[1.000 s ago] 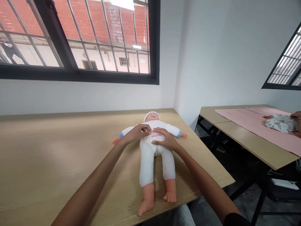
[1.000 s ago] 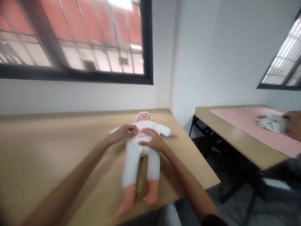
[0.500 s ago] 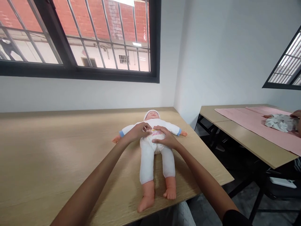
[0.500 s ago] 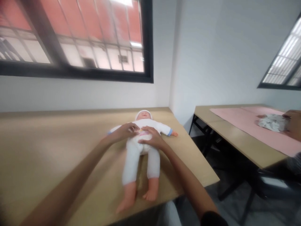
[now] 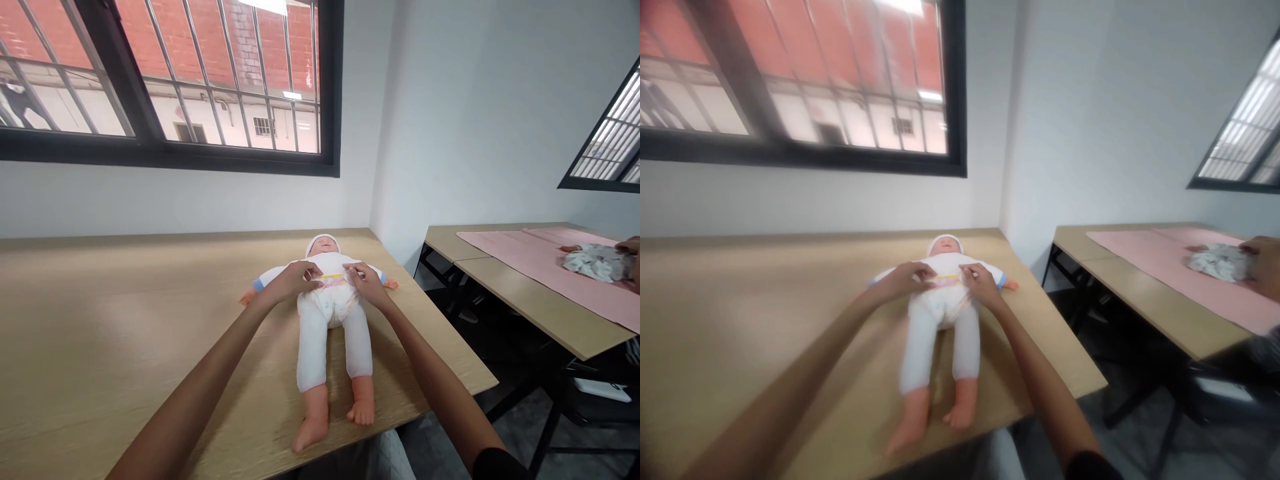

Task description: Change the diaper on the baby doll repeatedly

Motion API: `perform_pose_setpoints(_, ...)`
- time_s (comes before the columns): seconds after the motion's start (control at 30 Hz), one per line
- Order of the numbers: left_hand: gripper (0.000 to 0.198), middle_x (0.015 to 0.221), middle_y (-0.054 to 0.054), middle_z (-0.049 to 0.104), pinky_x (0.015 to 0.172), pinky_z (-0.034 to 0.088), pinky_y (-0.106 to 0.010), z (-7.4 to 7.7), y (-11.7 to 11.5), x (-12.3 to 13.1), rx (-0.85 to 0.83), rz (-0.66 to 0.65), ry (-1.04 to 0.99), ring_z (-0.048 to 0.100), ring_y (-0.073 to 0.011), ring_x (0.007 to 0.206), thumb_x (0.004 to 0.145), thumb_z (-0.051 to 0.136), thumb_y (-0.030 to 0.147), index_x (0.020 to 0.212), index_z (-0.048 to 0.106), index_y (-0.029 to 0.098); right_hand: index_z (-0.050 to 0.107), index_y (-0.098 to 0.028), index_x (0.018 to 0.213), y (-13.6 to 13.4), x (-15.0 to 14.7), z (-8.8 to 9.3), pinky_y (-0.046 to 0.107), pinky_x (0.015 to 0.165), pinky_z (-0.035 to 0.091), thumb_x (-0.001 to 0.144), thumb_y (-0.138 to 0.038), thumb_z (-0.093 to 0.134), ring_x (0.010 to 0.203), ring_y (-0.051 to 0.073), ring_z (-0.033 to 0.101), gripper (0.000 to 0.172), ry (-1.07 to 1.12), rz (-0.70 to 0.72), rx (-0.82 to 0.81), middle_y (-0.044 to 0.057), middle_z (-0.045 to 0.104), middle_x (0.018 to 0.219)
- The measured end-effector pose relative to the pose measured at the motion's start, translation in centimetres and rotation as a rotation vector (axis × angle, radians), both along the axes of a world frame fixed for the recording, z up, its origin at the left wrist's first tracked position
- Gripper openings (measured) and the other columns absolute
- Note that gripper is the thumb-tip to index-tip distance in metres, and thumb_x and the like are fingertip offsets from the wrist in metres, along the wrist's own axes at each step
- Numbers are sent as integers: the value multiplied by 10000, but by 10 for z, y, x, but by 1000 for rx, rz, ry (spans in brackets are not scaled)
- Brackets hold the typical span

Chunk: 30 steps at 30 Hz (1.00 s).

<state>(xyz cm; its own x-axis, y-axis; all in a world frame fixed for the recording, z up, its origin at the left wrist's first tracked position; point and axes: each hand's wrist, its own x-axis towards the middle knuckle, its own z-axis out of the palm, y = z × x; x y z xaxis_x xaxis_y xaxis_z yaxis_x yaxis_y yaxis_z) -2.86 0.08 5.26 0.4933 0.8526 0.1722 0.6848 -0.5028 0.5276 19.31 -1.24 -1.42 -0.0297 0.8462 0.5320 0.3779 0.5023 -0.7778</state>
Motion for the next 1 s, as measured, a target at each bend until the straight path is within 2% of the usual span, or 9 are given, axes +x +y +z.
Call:
perform_pose_setpoints(0.17,330,963,-51,697,752,495,-305,0,0,0,2,0,1,639,-229,862,710,636,444,917,649,187,682,-194,1054,-1,4,2,328,834,482,830,-314,573,936,175,616,276,-20,3,-11,83,665,1110)
perform_pose_setpoints(0.47,348,964,-51,681,744,469,-301,2,-2,1,-13,-17,3,622,-225,871,706,641,456,923,631,184,678,-225,1109,-5,4,2,351,929,465,816,-351,636,1078,197,592,322,-63,93,-74,73,654,1173)
perform_pose_setpoints(0.6,320,877,-40,660,694,454,-296,-1,1,1,3,-33,15,600,-212,798,692,633,461,855,619,187,690,-203,1027,-6,4,4,339,884,466,823,-331,625,1003,192,607,249,-139,89,-39,64,679,1066)
perform_pose_setpoints(0.77,365,823,-30,613,642,438,-290,-8,8,2,-36,-51,-5,580,-202,748,657,620,463,887,589,181,640,-173,893,-6,0,4,337,854,447,841,-310,594,909,185,590,154,-229,75,2,51,660,944)
perform_pose_setpoints(0.93,287,837,-43,584,663,432,-309,-3,0,7,42,32,12,559,-220,771,609,625,404,780,537,190,607,-171,858,-4,0,1,329,816,440,866,-284,563,877,190,573,121,-325,37,89,60,628,909)
perform_pose_setpoints(1.0,263,819,-40,575,663,424,-313,0,-2,8,44,11,24,549,-221,767,621,607,404,753,518,194,611,-179,875,-4,1,1,324,815,439,870,-294,562,882,190,578,125,-332,43,97,59,636,922)
